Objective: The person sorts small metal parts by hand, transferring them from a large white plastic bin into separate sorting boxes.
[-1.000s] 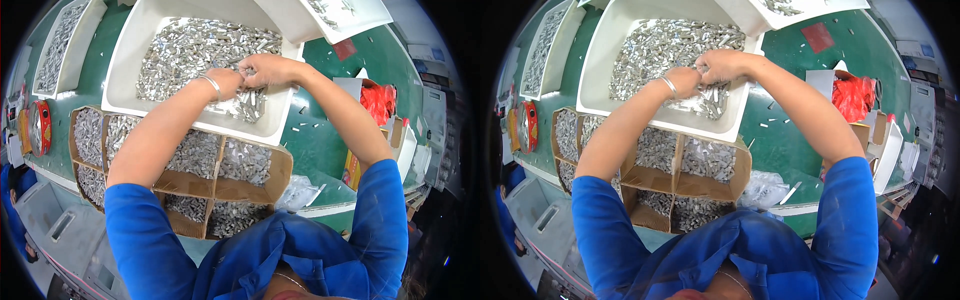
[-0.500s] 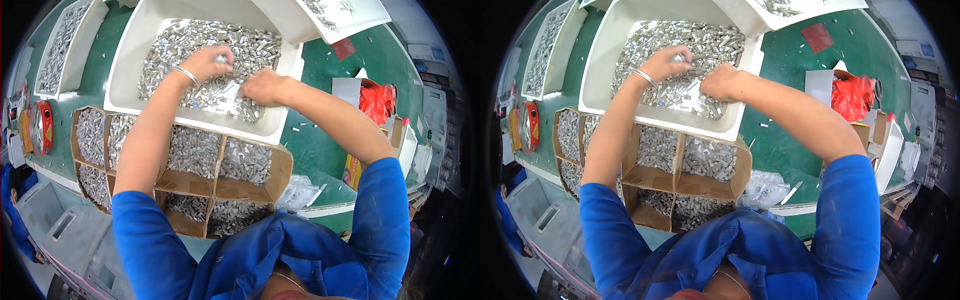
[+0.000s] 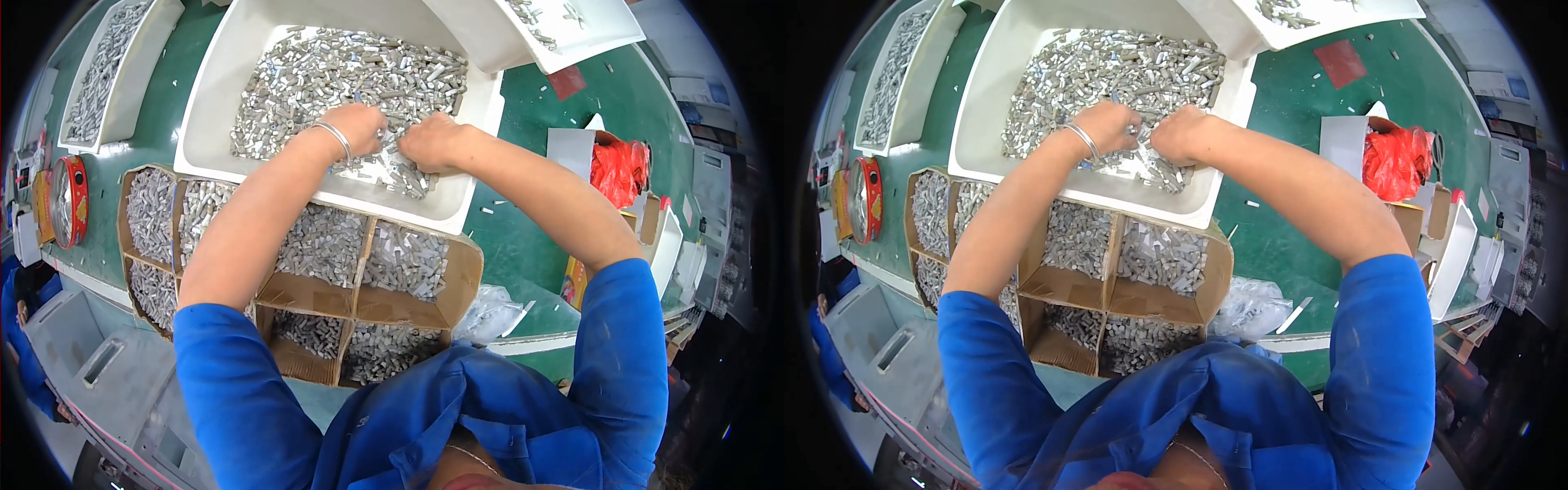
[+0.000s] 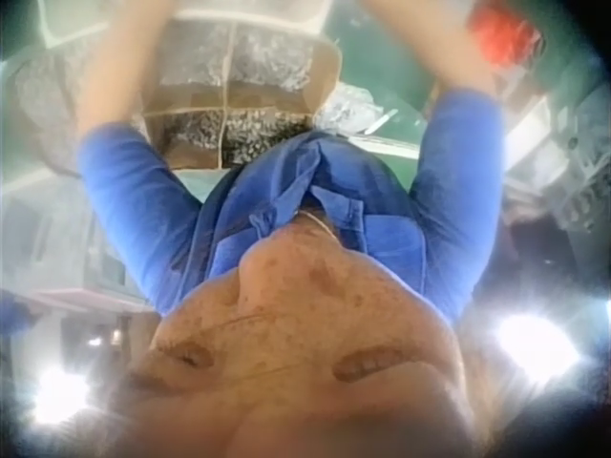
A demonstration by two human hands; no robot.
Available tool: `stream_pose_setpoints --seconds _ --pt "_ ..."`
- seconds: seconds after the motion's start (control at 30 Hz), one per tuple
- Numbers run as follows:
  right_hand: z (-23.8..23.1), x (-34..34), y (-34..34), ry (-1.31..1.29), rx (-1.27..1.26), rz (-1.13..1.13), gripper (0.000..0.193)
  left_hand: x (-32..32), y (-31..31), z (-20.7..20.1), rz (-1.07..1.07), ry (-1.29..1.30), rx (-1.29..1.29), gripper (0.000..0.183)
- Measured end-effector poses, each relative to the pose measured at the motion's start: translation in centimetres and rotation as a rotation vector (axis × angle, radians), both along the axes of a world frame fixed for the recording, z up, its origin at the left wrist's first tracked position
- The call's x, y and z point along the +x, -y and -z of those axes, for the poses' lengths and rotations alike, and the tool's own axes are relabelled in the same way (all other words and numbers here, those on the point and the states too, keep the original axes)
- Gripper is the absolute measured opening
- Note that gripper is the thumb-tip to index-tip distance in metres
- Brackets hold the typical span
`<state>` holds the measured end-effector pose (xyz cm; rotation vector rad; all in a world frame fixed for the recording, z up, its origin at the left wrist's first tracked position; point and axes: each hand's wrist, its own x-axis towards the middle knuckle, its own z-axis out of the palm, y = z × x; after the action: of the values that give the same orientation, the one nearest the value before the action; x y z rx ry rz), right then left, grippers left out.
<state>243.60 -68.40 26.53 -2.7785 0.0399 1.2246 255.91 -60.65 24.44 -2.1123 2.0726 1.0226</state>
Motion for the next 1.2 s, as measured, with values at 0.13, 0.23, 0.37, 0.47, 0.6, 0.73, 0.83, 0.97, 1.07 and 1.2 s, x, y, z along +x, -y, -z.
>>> stream_pose_setpoints --seconds 0.13,0.23,0.37,0.47,0.6,0.73,0.83,0.97,1.07,1.2 --pt "0.3 0.3 -0.6 0.054 -0.045 0.025 0.02 -0.8 -0.1 1.0 0.017 0.04 -0.063 0.019" --pt "0.0 0.8 -0.8 -0.034 -0.096 -0.058 0.022 -1.1 0.5 1.5 0.085 0.144 -0.068 0.021" --pt "-1.3 0.6 0.3 -0.1 -0.065 -0.006 0.022 -0.8 0.6 1.6 -0.017 0.052 -0.053 0.024" --pt "-2.4 0.4 1.1 -0.029 -0.047 0.051 0.022 -0.7 0.6 1.8 -0.13 -0.066 -0.048 0.025" --pt "-3.1 -0.3 2.6 0.149 0.059 0.145 0.027 -2.1 1.2 0.7 -0.151 -0.014 0.016 0.024" --pt "-4.1 -1.6 3.4 0.318 0.366 0.314 0.025 -3.5 1.4 -0.1 0.019 0.113 0.077 0.018" --pt "-6.7 -2.6 3.1 0.152 1.168 1.034 0.022 -3.4 1.3 0.2 0.033 0.131 0.033 0.017" --pt "-8.0 -4.2 2.9 0.192 1.46 1.186 0.029 -2.2 1.4 -1.5 -0.009 0.14 0.067 0.019" --pt "-12.4 -4.7 2.6 0.33 1.524 1.114 0.023 1.6 1.5 -3.8 -0.36 -0.26 -0.215 0.018" --pt "-17.2 -5.1 6.7 0.995 1.415 0.933 0.027 4.6 3.0 -12.7 -0.578 -0.81 -0.468 0.024"
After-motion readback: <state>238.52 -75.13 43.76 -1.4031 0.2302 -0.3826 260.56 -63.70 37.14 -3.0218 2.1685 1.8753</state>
